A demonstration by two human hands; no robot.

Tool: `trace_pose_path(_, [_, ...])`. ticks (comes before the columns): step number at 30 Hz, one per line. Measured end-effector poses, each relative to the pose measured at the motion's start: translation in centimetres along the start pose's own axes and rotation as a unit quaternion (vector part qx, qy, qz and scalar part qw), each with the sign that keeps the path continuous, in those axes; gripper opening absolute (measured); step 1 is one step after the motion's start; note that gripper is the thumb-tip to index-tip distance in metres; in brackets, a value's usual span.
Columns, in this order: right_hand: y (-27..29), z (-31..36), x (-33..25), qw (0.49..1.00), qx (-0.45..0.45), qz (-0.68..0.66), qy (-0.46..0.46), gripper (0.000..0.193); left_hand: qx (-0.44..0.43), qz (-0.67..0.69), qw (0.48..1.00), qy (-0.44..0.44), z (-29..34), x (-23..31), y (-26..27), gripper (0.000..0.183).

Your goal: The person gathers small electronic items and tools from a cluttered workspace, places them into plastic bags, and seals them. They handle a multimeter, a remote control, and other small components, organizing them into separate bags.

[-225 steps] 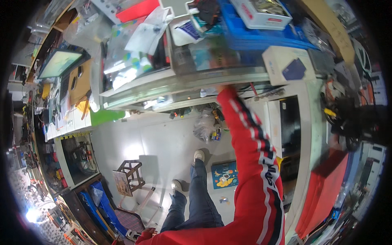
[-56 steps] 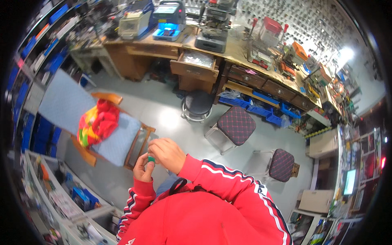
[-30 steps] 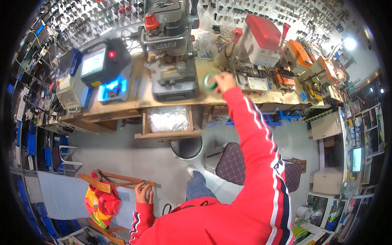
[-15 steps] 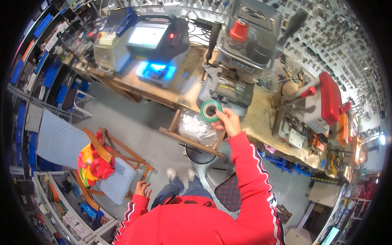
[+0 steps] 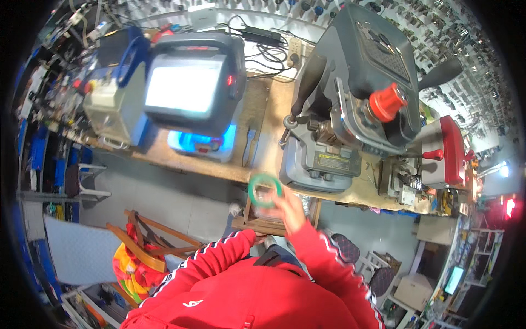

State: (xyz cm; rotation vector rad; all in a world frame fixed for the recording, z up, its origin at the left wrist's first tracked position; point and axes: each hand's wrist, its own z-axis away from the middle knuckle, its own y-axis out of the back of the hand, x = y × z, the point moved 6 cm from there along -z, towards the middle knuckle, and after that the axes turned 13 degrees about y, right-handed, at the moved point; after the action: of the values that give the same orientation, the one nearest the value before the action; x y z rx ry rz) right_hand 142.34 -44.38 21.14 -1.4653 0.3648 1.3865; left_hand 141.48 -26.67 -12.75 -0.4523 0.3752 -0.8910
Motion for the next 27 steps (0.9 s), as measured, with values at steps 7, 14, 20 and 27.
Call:
trace_pose_path(7, [12.3,12.8,12.4,0.928,0.219,0.01,-0.302,0.026,0.005,-0.014,0.999,0.048,0.2,-2.2,0.5,0.049])
trace_pose_path(14, [16.9,6.3,13.6,0.957,0.252,-0.074,-0.119,0.025,0.001,-0.072,0.997,-0.008,-3.2,8.6,-6.0,0.05])
trace_pose_path(20, [14.9,9.0,12.2,0.956,0.227,0.026,-0.184,0.029,0.032,-0.173,0.983,-0.05,-2.4,15.0,-6.8,0.051])
trace_pose_path(27, [7.4,8.0,6.7,0.961,0.023,0.261,-0.089,0.026,0.082,-0.364,0.906,-0.2,2.4,14.9,2.9,0.046])
